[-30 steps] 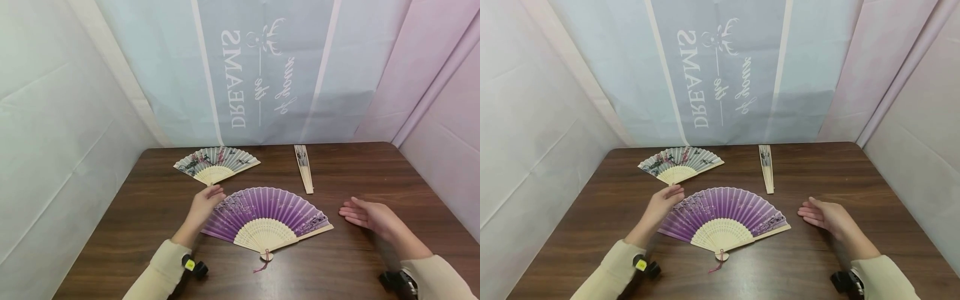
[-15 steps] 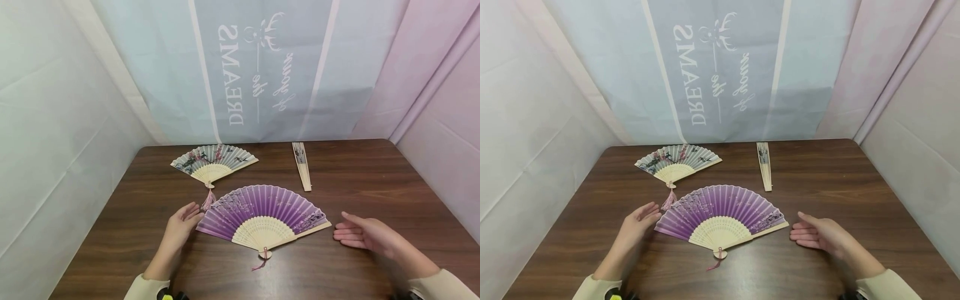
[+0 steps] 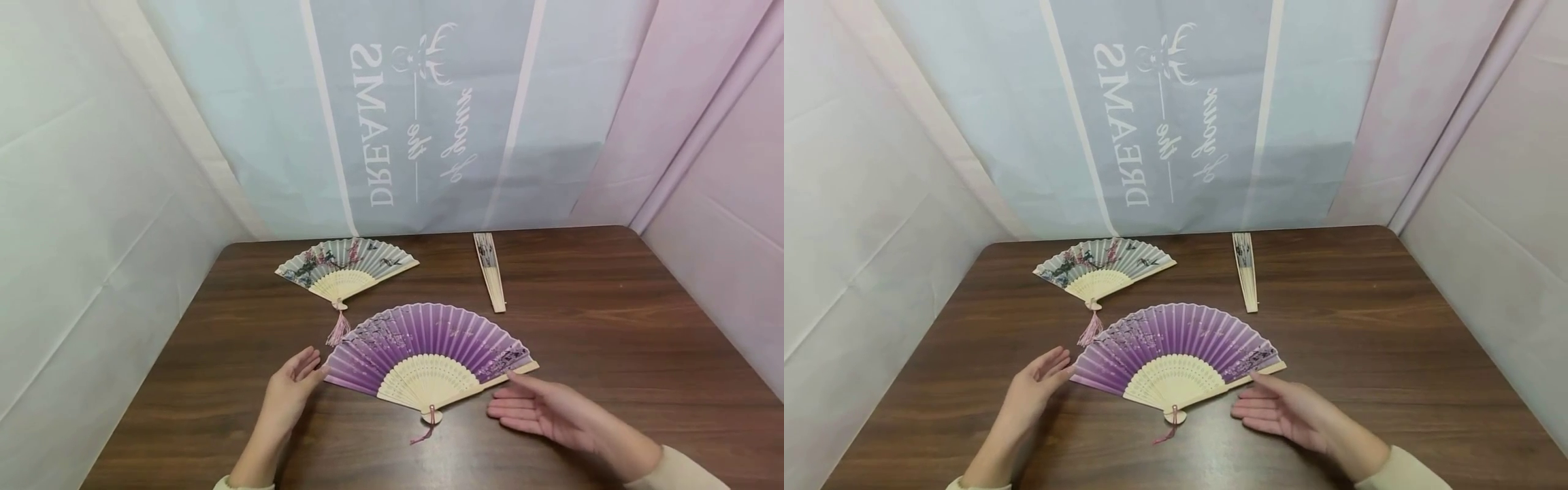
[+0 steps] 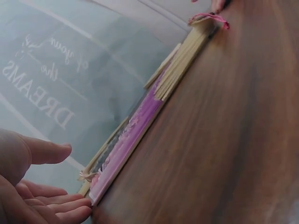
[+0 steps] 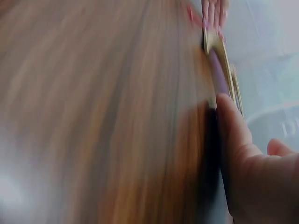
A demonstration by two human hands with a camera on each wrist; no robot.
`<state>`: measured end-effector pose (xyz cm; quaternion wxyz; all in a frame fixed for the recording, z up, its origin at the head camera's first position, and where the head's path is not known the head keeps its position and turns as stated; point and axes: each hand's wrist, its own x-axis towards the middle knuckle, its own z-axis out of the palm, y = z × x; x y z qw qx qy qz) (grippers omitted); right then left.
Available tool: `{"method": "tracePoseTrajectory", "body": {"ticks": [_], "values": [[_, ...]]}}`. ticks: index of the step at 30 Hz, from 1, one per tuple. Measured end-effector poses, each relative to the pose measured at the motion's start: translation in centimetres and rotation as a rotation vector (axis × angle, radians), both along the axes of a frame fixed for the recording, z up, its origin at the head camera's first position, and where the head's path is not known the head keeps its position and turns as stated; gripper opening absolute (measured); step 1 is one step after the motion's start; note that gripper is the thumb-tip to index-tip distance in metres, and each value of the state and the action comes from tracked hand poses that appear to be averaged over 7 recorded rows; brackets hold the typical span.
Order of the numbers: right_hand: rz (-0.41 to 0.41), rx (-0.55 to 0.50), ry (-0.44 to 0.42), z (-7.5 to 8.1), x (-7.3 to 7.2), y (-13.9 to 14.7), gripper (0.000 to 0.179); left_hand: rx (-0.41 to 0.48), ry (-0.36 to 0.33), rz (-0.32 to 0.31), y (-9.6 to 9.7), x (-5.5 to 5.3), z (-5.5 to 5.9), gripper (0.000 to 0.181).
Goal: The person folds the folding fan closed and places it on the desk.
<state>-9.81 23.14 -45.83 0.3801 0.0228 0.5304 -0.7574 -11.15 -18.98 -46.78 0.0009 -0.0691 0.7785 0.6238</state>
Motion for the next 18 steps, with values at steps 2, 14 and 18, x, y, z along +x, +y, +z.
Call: {"method": "tracePoseTrajectory", "body": {"ticks": [2,14,18], "values": [[-0.007,-0.011,-0.003,0.0,0.1,-1.3,0.071,0.006,0.008,0.001,0.1,0.0,-0.2,0.059],[-0.132,-0.097,-0.05,-1.0,0.8,-6.2,0.021,0.012,0.012,-0.002,0.3,-0.1,-0.6,0.058],[-0.166,-0.067,-0.056,-1.2,0.9,-6.8,0.017,0.0,0.028,-0.006,0.2,-0.1,-0.9,0.059]]}}
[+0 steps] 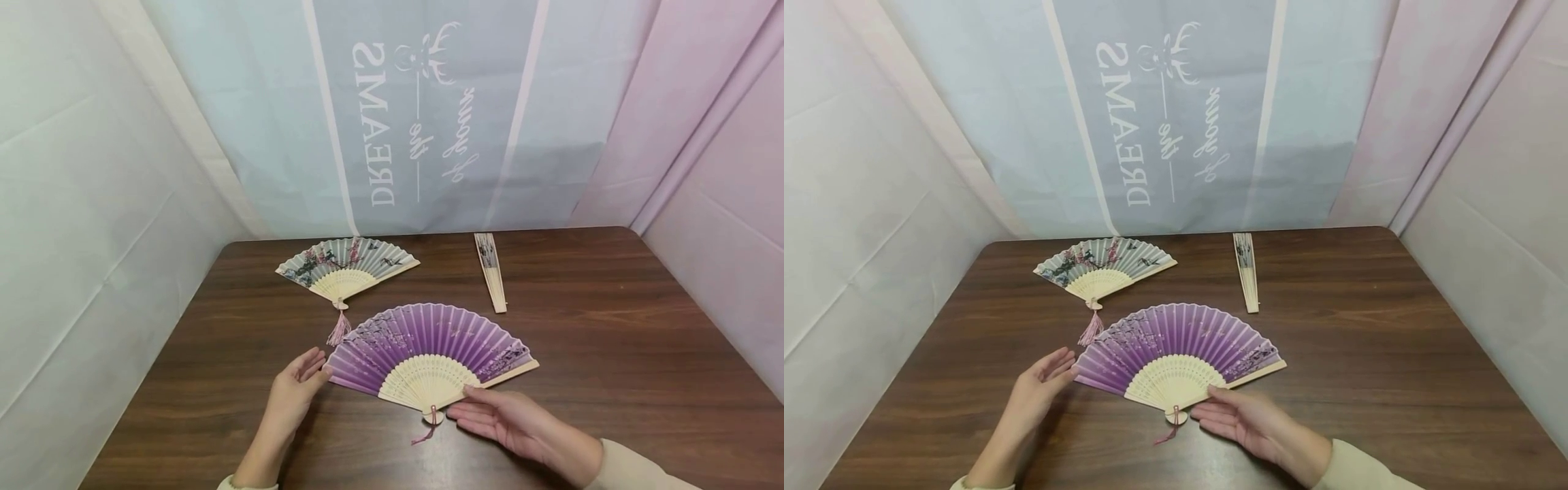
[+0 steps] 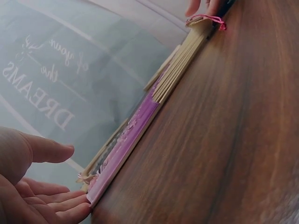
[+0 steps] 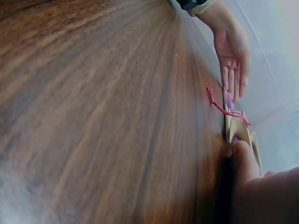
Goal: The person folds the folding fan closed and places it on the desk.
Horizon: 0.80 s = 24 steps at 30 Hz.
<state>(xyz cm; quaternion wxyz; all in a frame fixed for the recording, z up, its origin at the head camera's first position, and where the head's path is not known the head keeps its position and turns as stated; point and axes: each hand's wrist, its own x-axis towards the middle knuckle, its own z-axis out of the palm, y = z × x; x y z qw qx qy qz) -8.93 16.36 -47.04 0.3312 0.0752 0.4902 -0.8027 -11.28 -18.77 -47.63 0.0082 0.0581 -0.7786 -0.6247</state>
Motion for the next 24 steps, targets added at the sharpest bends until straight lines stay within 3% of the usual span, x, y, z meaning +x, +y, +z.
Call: {"method": "tracePoseTrajectory", "body": {"ticks": [6,13,19,24], "values": [[-0.037,0.003,-0.006,-0.16,0.04,-0.51,0.013,-0.027,0.053,0.005,0.12,0.06,-0.01,0.058],[-0.084,-0.013,-0.005,-0.34,0.15,-0.84,0.014,-0.009,-0.008,-0.002,0.02,0.03,0.11,0.057],[-0.11,-0.034,0.005,-0.62,0.32,-0.69,0.014,0.051,-0.046,0.009,-0.19,-0.02,-0.02,0.058],[-0.118,-0.036,0.02,-0.73,0.49,-0.53,0.015,0.162,-0.086,0.009,-0.54,-0.03,0.19,0.056]]}}
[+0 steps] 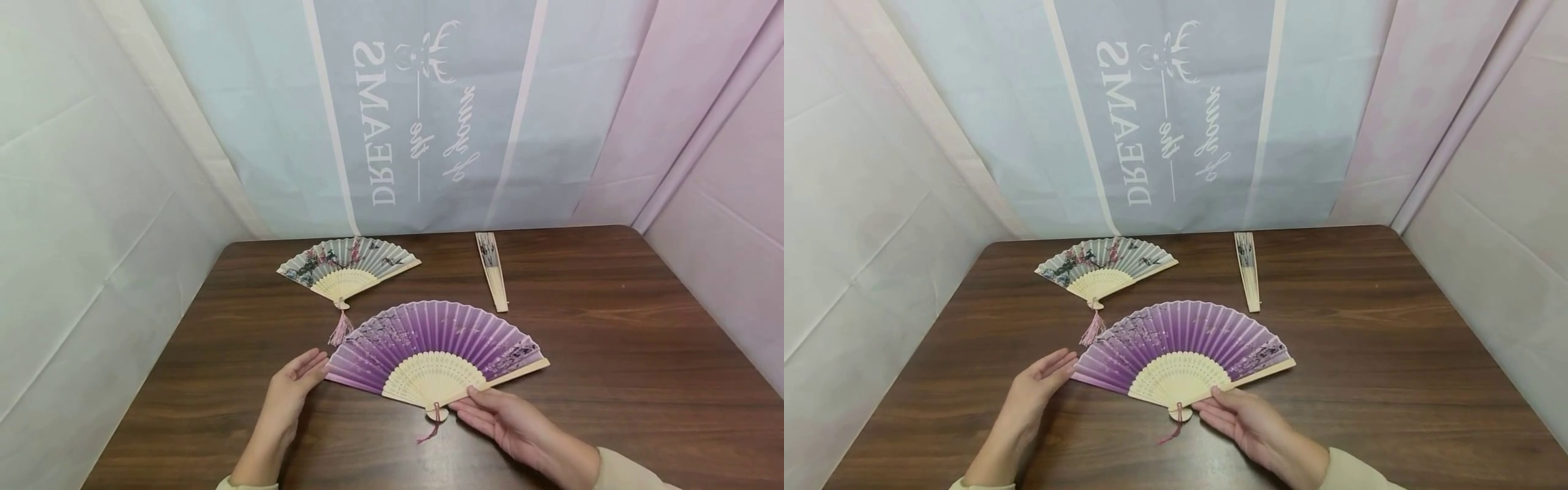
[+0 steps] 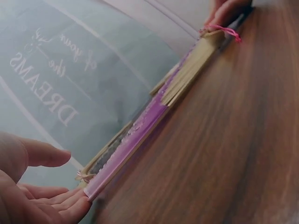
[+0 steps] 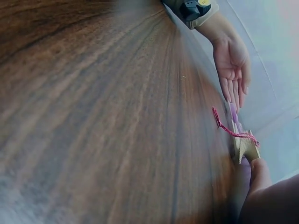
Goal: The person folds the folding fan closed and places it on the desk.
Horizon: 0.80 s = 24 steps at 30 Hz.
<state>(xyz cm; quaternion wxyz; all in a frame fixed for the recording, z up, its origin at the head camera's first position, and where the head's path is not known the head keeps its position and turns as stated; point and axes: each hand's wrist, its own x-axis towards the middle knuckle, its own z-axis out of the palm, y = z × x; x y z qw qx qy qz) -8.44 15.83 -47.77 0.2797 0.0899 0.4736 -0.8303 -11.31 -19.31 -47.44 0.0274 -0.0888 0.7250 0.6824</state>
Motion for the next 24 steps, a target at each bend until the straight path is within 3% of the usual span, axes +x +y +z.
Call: {"method": "tracePoseTrajectory", "body": {"ticks": [5,9,24], "values": [[-0.014,-0.005,0.015,0.12,0.08,0.31,0.009,0.159,-0.026,0.012,-0.08,-0.08,0.45,0.053],[-0.013,-0.025,0.044,0.38,0.07,0.6,0.006,0.222,-0.042,0.035,-0.06,-0.14,0.55,0.052],[-0.002,-0.057,0.104,0.88,0.22,0.7,0.01,0.239,-0.011,0.106,-0.02,-0.22,-0.01,0.054]]}}
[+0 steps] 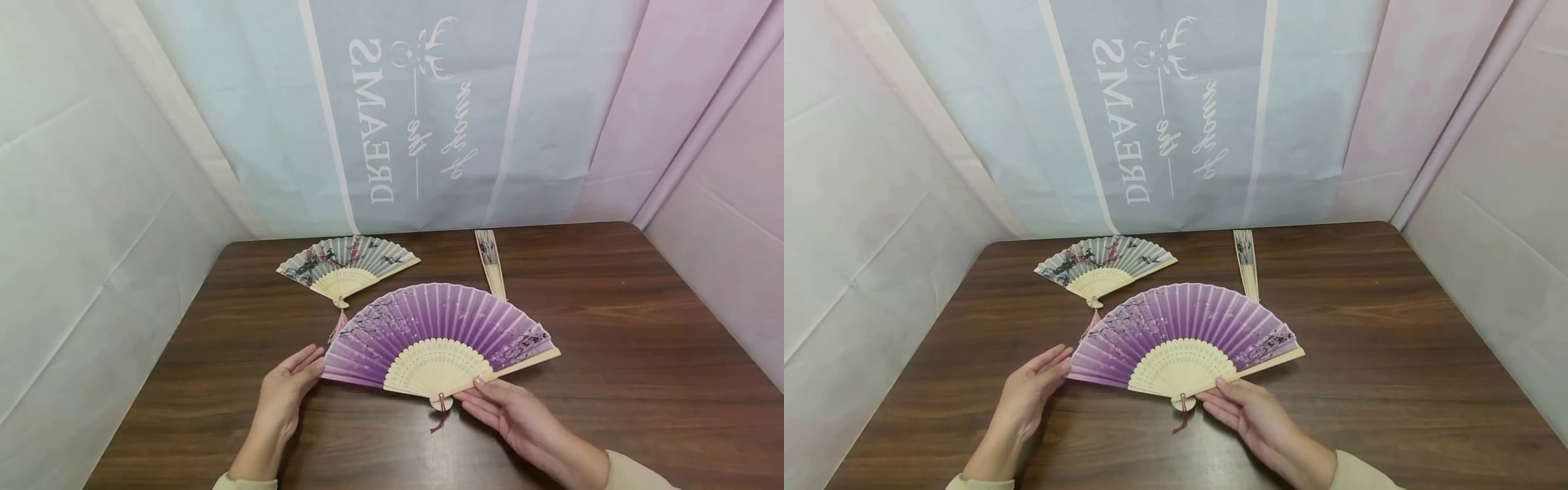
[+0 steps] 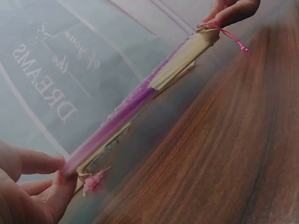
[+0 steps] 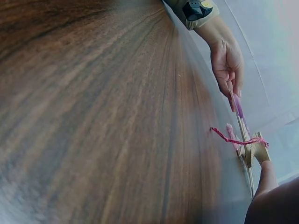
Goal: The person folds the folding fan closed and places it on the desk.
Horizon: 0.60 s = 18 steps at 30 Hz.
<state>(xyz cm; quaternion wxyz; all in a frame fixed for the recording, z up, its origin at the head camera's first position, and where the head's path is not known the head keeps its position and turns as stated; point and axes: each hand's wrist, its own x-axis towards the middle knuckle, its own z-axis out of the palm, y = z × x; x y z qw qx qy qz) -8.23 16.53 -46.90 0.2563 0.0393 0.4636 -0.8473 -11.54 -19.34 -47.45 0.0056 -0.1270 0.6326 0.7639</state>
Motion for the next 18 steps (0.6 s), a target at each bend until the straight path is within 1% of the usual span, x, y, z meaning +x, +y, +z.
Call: {"method": "tracePoseTrajectory", "body": {"ticks": [2,5,6,8,9,12,13,15,18], "values": [[-0.008,-0.007,0.018,-0.1,0.0,-0.1,0.011,0.022,0.012,0.007,-0.1,-0.2,-0.3,0.056],[-0.011,-0.014,0.047,-0.1,0.0,-0.3,0.014,0.076,0.052,0.01,-0.2,-0.5,-0.7,0.058],[-0.013,-0.017,0.055,-0.1,0.0,-0.4,0.014,0.113,0.079,-0.002,-0.3,-0.6,-0.9,0.056],[-0.016,-0.014,0.075,0.0,-0.1,-0.5,0.015,0.15,0.099,-0.006,-0.2,-0.8,-0.9,0.053],[-0.021,-0.011,0.082,0.1,-0.1,-0.6,0.015,0.17,0.105,-0.004,0.0,-0.9,-0.9,0.048],[-0.046,0.0,0.088,0.4,-0.3,-0.9,0.014,0.202,0.072,0.009,0.6,-1.2,-0.5,0.039],[-0.055,0.009,0.089,0.5,-0.3,-1.0,0.013,0.197,0.045,0.026,1.0,-1.3,-0.3,0.039],[-0.074,0.022,0.088,0.7,-0.5,-1.3,0.012,0.229,0.022,0.034,1.7,-1.4,0.1,0.038],[-0.107,0.053,0.089,1.2,-0.8,-1.7,0.012,0.279,0.004,0.024,2.8,-1.6,0.4,0.039]]}}
